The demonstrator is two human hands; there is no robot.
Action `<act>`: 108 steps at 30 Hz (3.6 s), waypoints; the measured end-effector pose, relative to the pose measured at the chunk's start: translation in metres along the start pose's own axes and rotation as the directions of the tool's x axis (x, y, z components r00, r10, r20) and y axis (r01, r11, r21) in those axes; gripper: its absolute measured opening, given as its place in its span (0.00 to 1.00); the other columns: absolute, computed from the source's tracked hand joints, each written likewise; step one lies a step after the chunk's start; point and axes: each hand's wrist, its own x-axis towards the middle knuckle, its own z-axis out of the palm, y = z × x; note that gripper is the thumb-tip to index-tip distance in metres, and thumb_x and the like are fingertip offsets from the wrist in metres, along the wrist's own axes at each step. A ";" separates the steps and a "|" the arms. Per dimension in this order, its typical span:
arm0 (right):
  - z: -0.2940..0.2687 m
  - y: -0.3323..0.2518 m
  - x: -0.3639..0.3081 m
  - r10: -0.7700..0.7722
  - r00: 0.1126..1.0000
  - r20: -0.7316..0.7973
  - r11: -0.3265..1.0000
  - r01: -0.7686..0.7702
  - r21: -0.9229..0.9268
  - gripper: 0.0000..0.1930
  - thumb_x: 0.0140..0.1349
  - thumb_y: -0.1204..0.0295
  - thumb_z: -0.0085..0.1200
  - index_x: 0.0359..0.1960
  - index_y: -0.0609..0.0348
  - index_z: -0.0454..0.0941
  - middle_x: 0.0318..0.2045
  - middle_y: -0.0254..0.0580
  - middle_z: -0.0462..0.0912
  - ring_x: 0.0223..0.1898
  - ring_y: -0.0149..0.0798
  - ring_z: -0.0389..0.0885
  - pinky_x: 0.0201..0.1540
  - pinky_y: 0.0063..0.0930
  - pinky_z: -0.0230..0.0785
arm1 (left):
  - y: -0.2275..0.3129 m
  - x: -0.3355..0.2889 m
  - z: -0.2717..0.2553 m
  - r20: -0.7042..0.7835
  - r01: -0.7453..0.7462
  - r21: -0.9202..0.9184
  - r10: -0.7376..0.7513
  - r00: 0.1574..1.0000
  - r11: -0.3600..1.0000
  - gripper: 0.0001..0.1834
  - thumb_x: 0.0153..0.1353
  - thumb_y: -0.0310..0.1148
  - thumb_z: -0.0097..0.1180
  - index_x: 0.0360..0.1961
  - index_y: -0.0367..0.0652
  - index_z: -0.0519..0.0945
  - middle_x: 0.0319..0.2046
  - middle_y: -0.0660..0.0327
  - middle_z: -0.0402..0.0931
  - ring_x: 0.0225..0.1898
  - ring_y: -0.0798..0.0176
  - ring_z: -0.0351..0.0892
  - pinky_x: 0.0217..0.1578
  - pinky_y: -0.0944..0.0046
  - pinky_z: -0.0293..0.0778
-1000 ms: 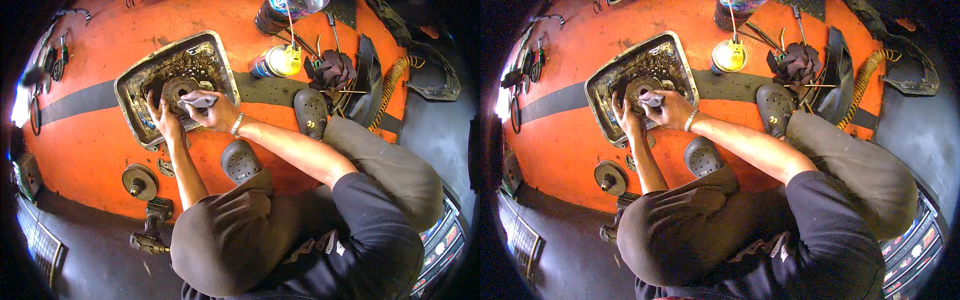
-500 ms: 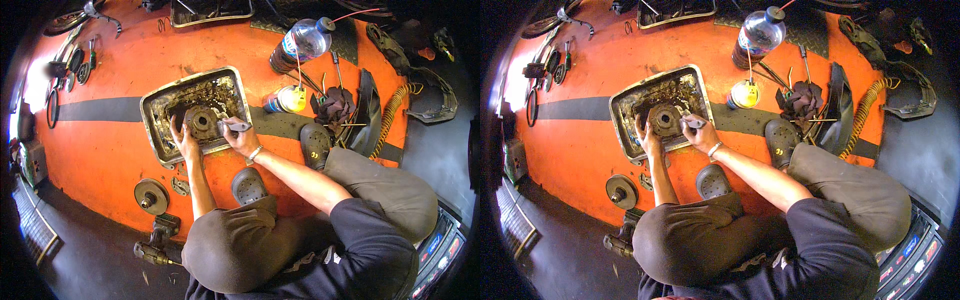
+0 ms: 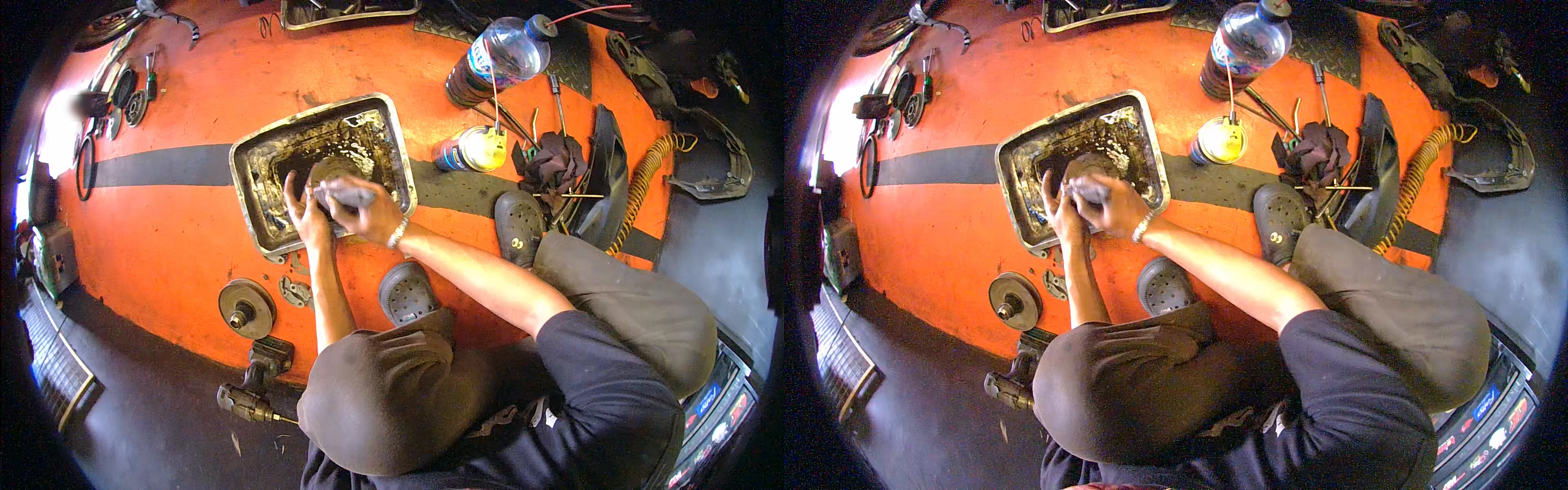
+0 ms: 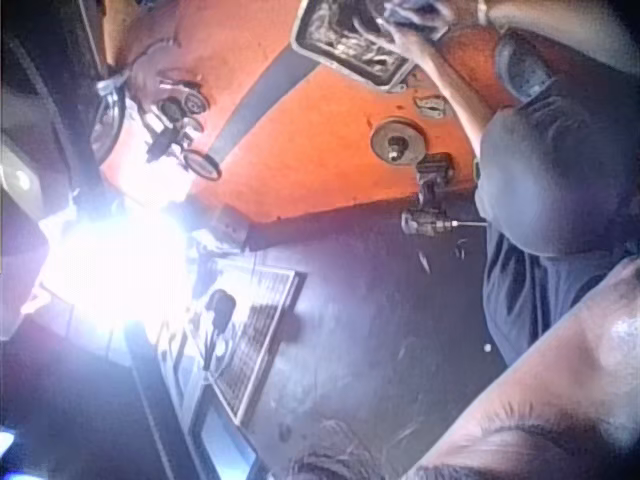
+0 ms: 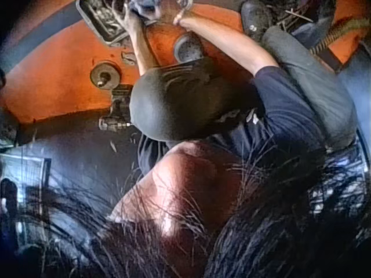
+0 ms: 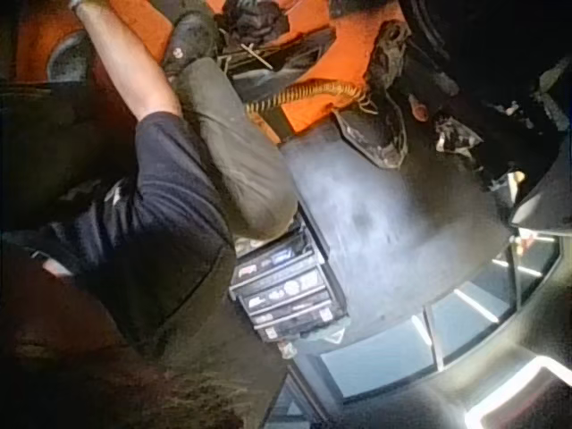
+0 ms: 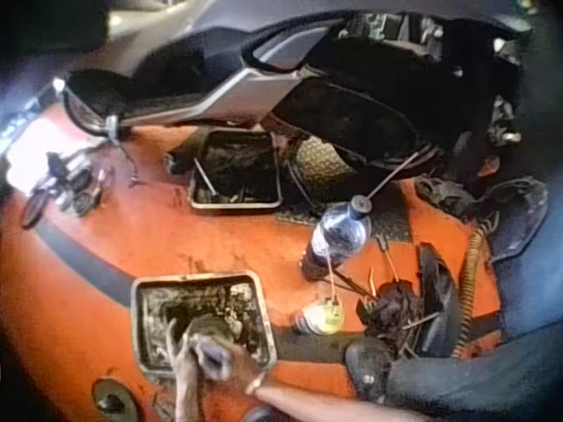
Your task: The person cleans various motorcycle clutch components by hand and with a brush. They scrub the metal parts in a tray of fluid, rinse them with water from a bottle, and use a screwdriver to scrape off debris.
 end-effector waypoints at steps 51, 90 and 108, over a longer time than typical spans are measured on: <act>-0.029 0.004 -0.015 0.251 0.965 0.080 0.966 -0.244 -0.086 0.11 0.61 0.67 0.56 0.38 0.61 0.83 0.33 0.50 0.86 0.34 0.48 0.86 0.38 0.35 0.78 | 0.002 -0.015 0.005 -0.028 0.018 -0.077 -0.020 0.999 0.997 0.24 0.72 0.26 0.44 0.68 0.44 0.59 0.58 0.46 0.73 0.54 0.58 0.76 0.54 0.61 0.72; -0.013 0.027 -0.010 0.204 0.972 -0.114 0.961 -0.221 -0.166 0.11 0.64 0.67 0.56 0.41 0.61 0.81 0.36 0.48 0.86 0.37 0.44 0.84 0.42 0.34 0.75 | -0.029 -0.006 -0.007 -0.040 -0.119 -0.029 0.118 0.992 0.992 0.24 0.72 0.24 0.41 0.68 0.43 0.59 0.57 0.50 0.73 0.54 0.59 0.75 0.57 0.64 0.68; -0.020 0.006 -0.022 0.138 0.988 -0.075 0.965 -0.151 -0.216 0.10 0.65 0.68 0.55 0.36 0.62 0.83 0.35 0.46 0.87 0.36 0.42 0.86 0.41 0.33 0.77 | -0.011 -0.011 -0.005 -0.108 -0.009 0.040 0.013 0.994 0.999 0.23 0.73 0.28 0.41 0.68 0.47 0.61 0.53 0.54 0.78 0.41 0.70 0.72 0.41 0.70 0.70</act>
